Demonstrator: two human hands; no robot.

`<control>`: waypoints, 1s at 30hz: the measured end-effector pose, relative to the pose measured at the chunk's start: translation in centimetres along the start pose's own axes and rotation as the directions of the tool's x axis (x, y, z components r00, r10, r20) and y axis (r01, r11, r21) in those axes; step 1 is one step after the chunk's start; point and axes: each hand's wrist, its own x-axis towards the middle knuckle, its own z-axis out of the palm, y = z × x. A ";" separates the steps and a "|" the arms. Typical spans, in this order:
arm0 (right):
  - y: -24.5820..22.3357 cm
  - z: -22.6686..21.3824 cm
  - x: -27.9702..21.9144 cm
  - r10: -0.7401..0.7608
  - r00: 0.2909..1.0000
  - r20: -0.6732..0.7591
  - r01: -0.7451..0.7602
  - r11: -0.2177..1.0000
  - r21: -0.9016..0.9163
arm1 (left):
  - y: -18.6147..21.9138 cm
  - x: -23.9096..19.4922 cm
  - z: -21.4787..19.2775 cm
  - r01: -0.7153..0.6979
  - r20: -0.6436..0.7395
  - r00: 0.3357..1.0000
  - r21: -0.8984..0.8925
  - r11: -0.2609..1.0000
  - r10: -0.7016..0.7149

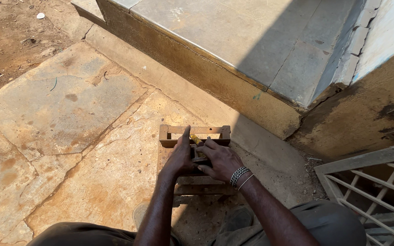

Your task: The person uses a chisel and hammer to chip away rust and debris from a metal part clamped in a wooden vise. They repeatedly strike the chisel to clean the surface of the part.

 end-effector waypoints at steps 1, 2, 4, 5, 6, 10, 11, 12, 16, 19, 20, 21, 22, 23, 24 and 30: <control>0.1 0.1 0.1 -0.004 1.000 0.001 0.004 1.000 0.002 | -0.1 0.0 0.0 -0.013 -0.006 1.000 -0.011 1.000 0.013; 0.2 0.2 0.3 -0.008 1.000 0.002 0.008 1.000 0.005 | -0.2 0.1 0.0 -0.023 -0.011 1.000 -0.023 0.999 0.023; 0.4 0.4 0.3 0.009 0.999 0.033 -0.009 1.000 0.002 | -0.4 0.1 0.0 -0.042 -0.018 0.999 -0.048 0.998 0.042; 0.5 0.4 0.2 0.018 0.999 0.048 -0.018 1.000 0.000 | -0.6 0.0 0.1 -0.035 -0.010 0.999 -0.051 0.998 0.035; 0.6 0.5 0.0 0.017 0.999 0.050 -0.017 1.000 -0.005 | -0.7 -0.1 0.2 -0.028 -0.002 1.000 -0.055 0.998 0.028; 1.2 -0.3 -0.2 -0.003 1.000 -0.031 0.004 0.999 0.032 | -0.4 0.1 -0.5 -0.066 -0.001 0.998 -0.067 0.996 0.067; 1.4 -0.6 -0.3 -0.009 0.998 -0.069 0.013 0.998 0.057 | -0.3 0.0 -0.8 -0.035 0.014 0.999 -0.073 0.997 0.036; 1.6 -0.8 -0.4 0.025 0.997 -0.071 -0.022 0.999 0.047 | -0.1 -0.1 -1.1 -0.003 0.030 1.000 -0.079 0.997 0.005; 2.4 -1.6 -0.8 0.117 0.985 -0.131 -0.116 0.993 0.013 | 0.9 -0.8 -3.1 0.004 0.042 0.999 -0.012 1.000 -0.004; 2.5 -2.4 -0.7 0.098 0.943 -0.319 -0.055 0.988 0.144 | 2.0 -1.4 -4.9 0.067 0.010 0.998 -0.126 0.990 -0.066; 2.4 -2.7 -0.7 0.091 0.913 -0.397 -0.008 0.978 0.207 | 2.6 -1.6 -5.5 -0.058 -0.129 0.991 -0.127 0.990 0.042; 2.3 -3.2 -0.6 0.084 0.903 -0.422 0.012 0.975 0.220 | 3.2 -1.8 -6.2 -0.180 -0.265 0.953 -0.113 0.977 0.145; 2.1 -3.8 -0.6 0.077 0.892 -0.446 0.031 0.972 0.232 | 3.9 -2.1 -6.7 -0.295 -0.395 0.887 -0.082 0.952 0.241; 1.9 -4.5 -0.8 0.073 0.881 -0.468 0.049 0.969 0.244 | 4.8 -2.5 -7.2 -0.269 -0.383 0.904 -0.164 0.949 0.190; 1.8 -5.3 -1.2 0.052 0.826 -0.561 0.117 0.958 0.262 | 5.9 -2.8 -7.7 -0.241 -0.366 0.920 -0.246 0.939 0.140; 3.3 -12.7 -8.1 0.089 0.255 -0.963 0.630 0.740 0.235 | 15.6 -9.8 -10.9 -0.551 -0.414 0.834 -0.585 0.595 0.365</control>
